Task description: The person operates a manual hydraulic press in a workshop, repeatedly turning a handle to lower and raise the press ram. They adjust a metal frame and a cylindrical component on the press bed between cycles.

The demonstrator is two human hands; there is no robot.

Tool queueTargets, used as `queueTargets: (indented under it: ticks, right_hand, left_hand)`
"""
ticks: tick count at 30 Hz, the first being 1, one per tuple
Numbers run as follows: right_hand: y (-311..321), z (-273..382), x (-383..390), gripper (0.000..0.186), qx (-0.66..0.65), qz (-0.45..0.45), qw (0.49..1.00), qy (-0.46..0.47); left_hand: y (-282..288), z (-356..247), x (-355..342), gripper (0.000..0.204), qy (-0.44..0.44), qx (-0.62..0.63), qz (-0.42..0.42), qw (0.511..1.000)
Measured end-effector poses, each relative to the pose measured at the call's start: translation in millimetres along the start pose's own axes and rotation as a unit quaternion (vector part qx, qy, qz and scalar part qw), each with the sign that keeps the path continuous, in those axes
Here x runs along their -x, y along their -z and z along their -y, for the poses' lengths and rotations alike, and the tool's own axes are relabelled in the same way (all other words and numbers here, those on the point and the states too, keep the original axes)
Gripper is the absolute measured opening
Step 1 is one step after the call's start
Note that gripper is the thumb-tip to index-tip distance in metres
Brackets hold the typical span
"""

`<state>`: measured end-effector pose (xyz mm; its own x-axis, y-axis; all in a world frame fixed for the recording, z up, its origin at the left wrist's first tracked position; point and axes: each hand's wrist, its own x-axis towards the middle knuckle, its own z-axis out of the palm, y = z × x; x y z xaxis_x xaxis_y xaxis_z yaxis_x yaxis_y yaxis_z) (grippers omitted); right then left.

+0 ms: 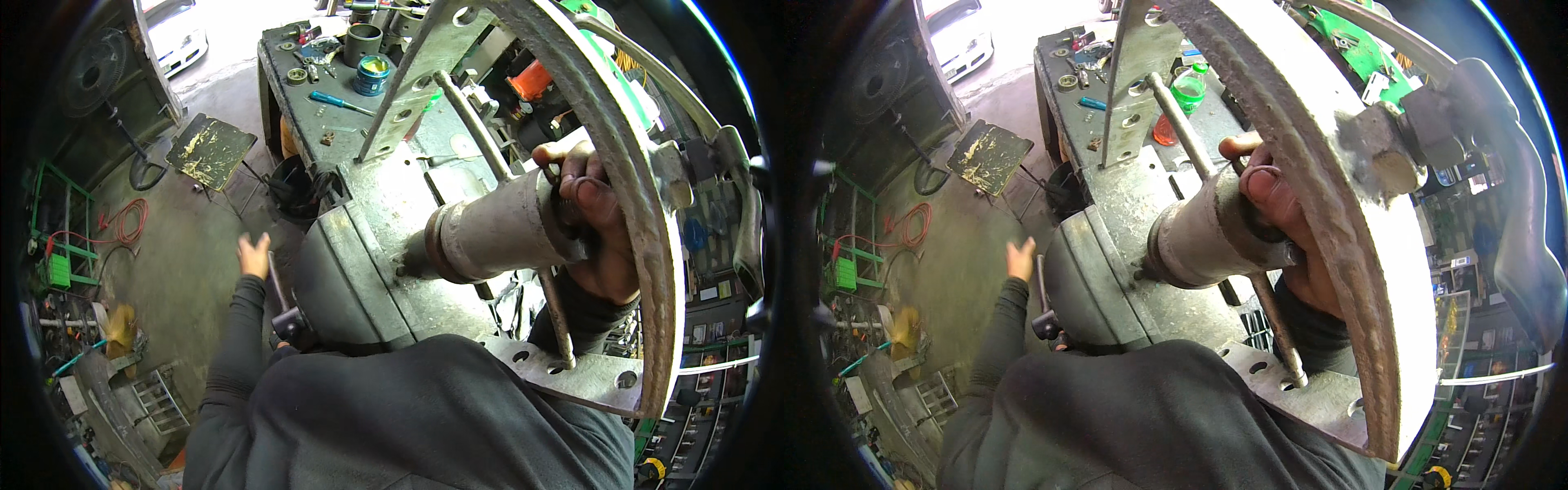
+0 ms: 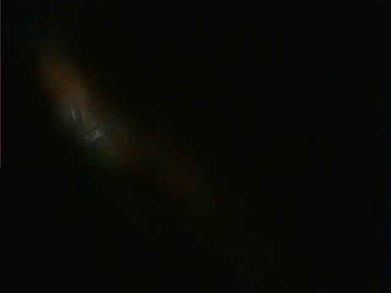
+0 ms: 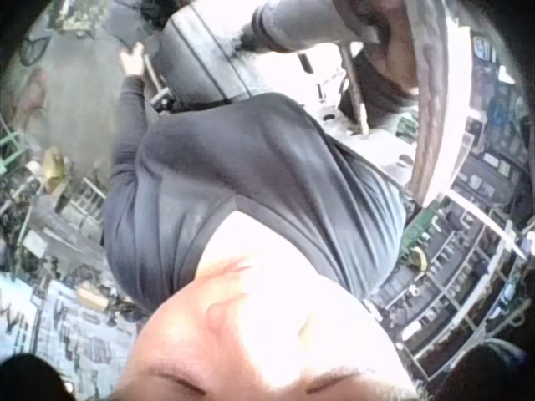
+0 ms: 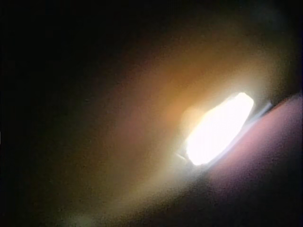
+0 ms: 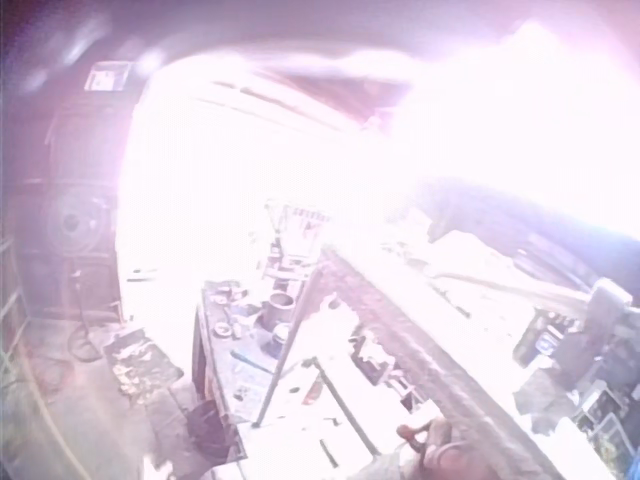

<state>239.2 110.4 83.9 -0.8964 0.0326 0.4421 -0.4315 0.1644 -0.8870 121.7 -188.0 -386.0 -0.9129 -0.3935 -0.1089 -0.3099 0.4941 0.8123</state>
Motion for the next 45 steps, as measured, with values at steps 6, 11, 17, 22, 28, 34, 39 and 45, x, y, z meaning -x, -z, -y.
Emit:
queueTargets:
  ticks: [6,11,17,22,28,34,39,45]
  right_hand:
    - [-0.1,-2.6,1.4,0.011,0.004,-0.008,0.999,-0.038]
    - [0.6,-1.7,-1.5,0.015,0.005,-0.01,0.999,-0.046]
    - [11.1,-7.0,-0.7,0.016,-0.018,0.02,1.0,0.003]
    - [7.1,-5.9,-1.7,0.018,-0.032,0.011,0.999,-0.003]
    - [14.5,-8.2,-0.9,0.018,-0.036,0.021,0.999,-0.014]
    - [14.2,-9.1,0.3,0.017,-0.031,0.013,0.999,-0.015]
    - [9.1,-10.3,-3.2,0.013,-0.02,0.012,1.0,0.013]
    - [7.2,-12.1,-3.6,0.013,-0.039,0.037,0.998,0.039]
  left_hand:
    - [101.1,-312.9,26.0,0.052,-0.426,0.442,0.16,0.773]
    - [88.9,-397.8,23.3,0.055,-0.462,0.377,0.454,0.662]
    - [49.7,-397.4,37.2,0.04,-0.41,0.423,0.463,0.662]
    - [46.0,-397.7,38.0,0.048,-0.421,0.415,0.414,0.693]
    - [52.1,-399.3,42.7,0.049,-0.429,0.38,0.393,0.719]
    - [50.6,-397.5,42.1,0.047,-0.44,0.382,0.379,0.719]
    - [52.3,-399.9,42.3,0.045,-0.416,0.397,0.403,0.712]
    - [53.1,-400.6,48.0,0.046,-0.352,0.461,0.429,0.692]
